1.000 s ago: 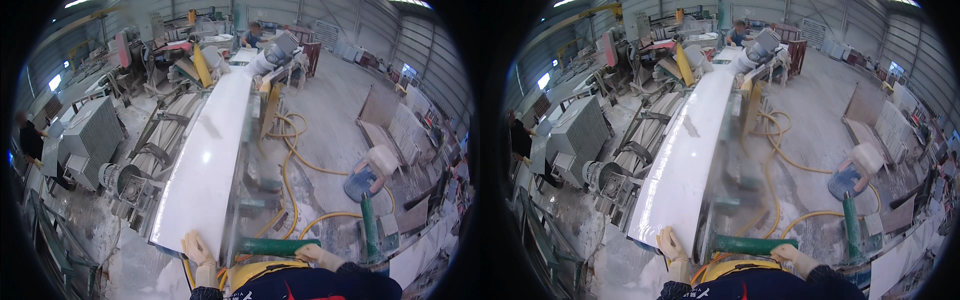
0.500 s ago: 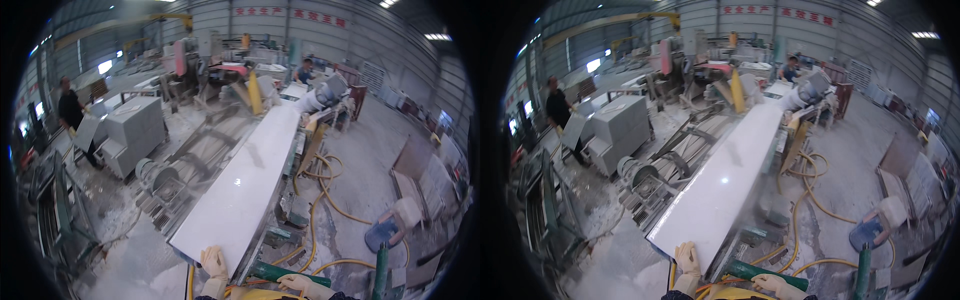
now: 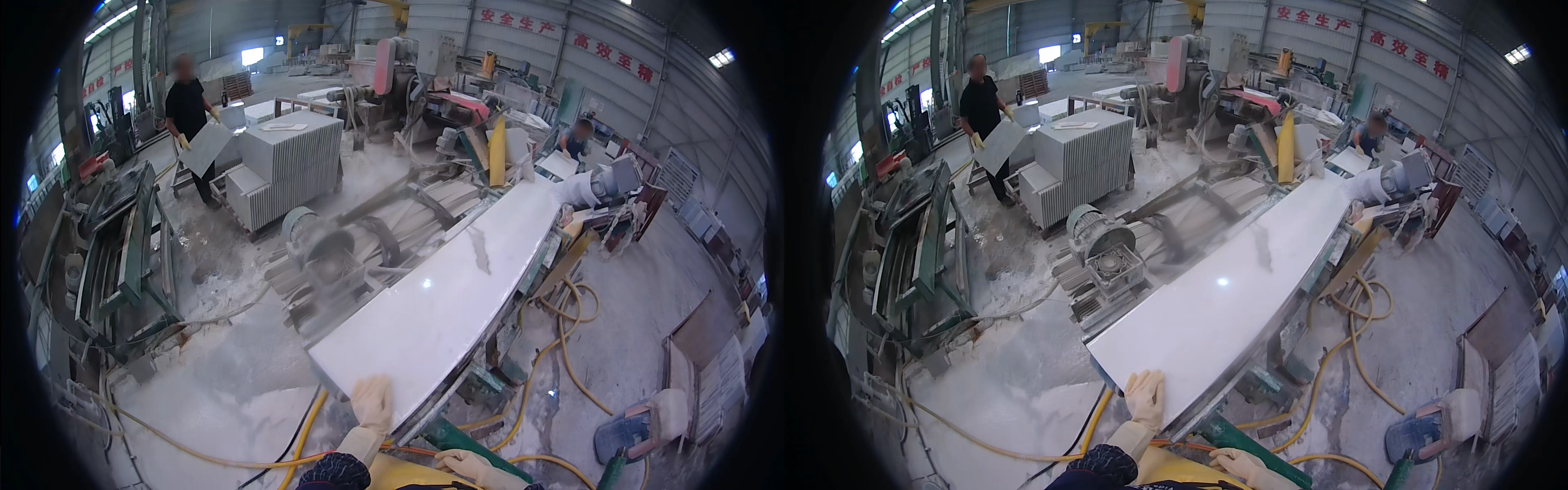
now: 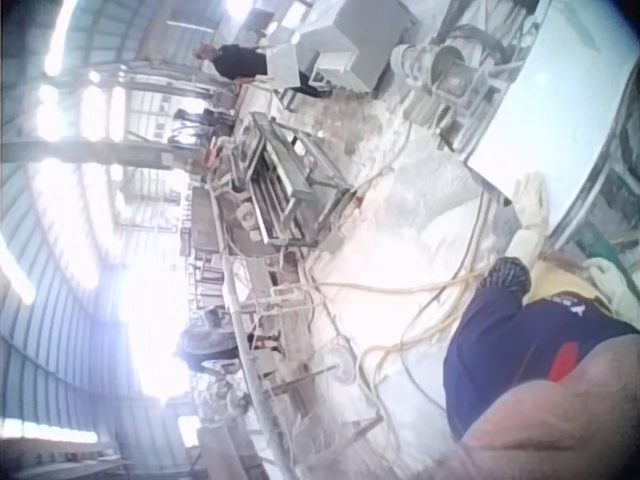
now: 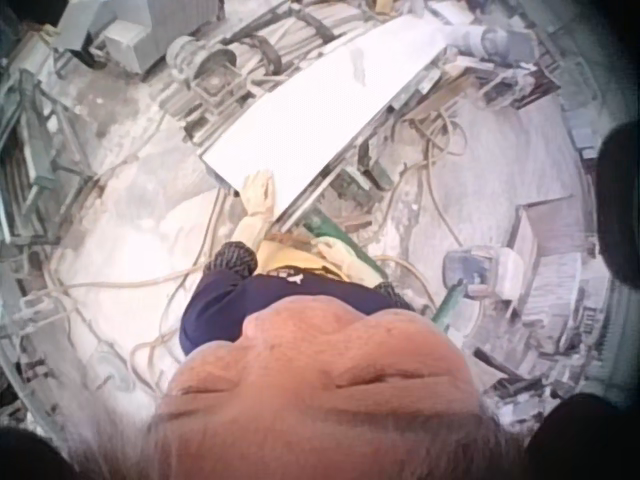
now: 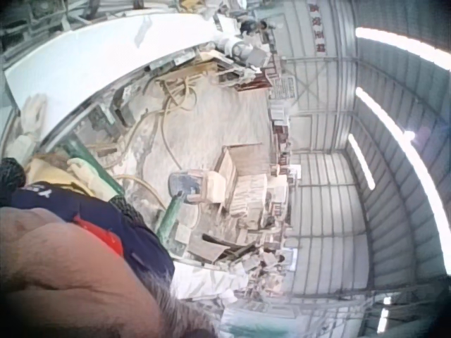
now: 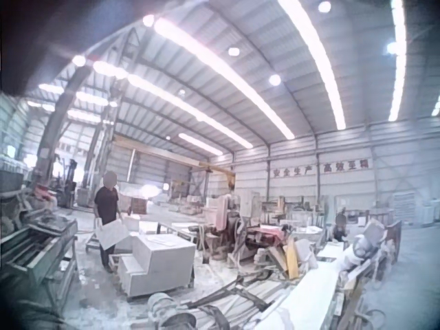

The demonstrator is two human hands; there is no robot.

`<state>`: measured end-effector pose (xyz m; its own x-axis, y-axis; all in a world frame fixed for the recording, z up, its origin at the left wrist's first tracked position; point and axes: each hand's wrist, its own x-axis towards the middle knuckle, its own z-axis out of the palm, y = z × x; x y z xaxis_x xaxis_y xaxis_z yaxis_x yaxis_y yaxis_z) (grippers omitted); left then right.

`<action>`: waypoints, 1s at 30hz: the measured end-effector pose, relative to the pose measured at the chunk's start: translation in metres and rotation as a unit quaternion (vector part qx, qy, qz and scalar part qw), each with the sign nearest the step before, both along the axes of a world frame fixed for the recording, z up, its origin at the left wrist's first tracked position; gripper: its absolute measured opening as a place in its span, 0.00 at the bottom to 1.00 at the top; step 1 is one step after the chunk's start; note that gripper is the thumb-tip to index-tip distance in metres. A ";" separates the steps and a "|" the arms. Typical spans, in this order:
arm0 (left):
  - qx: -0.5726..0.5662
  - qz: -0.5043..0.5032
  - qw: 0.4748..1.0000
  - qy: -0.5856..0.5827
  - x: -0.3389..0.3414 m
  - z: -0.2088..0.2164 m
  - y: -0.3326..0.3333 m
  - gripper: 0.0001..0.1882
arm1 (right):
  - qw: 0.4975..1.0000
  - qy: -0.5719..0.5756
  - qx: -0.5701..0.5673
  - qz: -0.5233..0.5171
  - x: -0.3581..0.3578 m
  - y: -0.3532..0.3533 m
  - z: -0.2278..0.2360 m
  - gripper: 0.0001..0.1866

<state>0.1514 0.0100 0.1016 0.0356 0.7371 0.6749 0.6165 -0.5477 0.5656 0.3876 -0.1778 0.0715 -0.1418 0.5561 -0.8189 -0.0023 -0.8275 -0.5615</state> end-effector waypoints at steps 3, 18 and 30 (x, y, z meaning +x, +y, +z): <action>0.017 0.018 0.999 0.040 -0.003 0.000 -0.003 0.10 | 0.999 0.009 0.027 0.014 -0.007 -0.006 -0.006 0.18; -0.105 0.006 0.992 0.064 -0.009 -0.015 -0.013 0.21 | 0.988 -0.041 0.036 -0.145 0.005 -0.058 0.016 0.19; -0.103 0.010 0.993 0.064 -0.014 -0.026 -0.017 0.21 | 0.986 -0.075 0.041 -0.141 0.008 -0.064 0.014 0.21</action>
<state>0.1374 -0.0067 0.0754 0.0951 0.8599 0.5015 0.7002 -0.4159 0.5803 0.3953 -0.2417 0.0853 0.1481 0.6208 -0.7699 -0.1380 -0.7579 -0.6376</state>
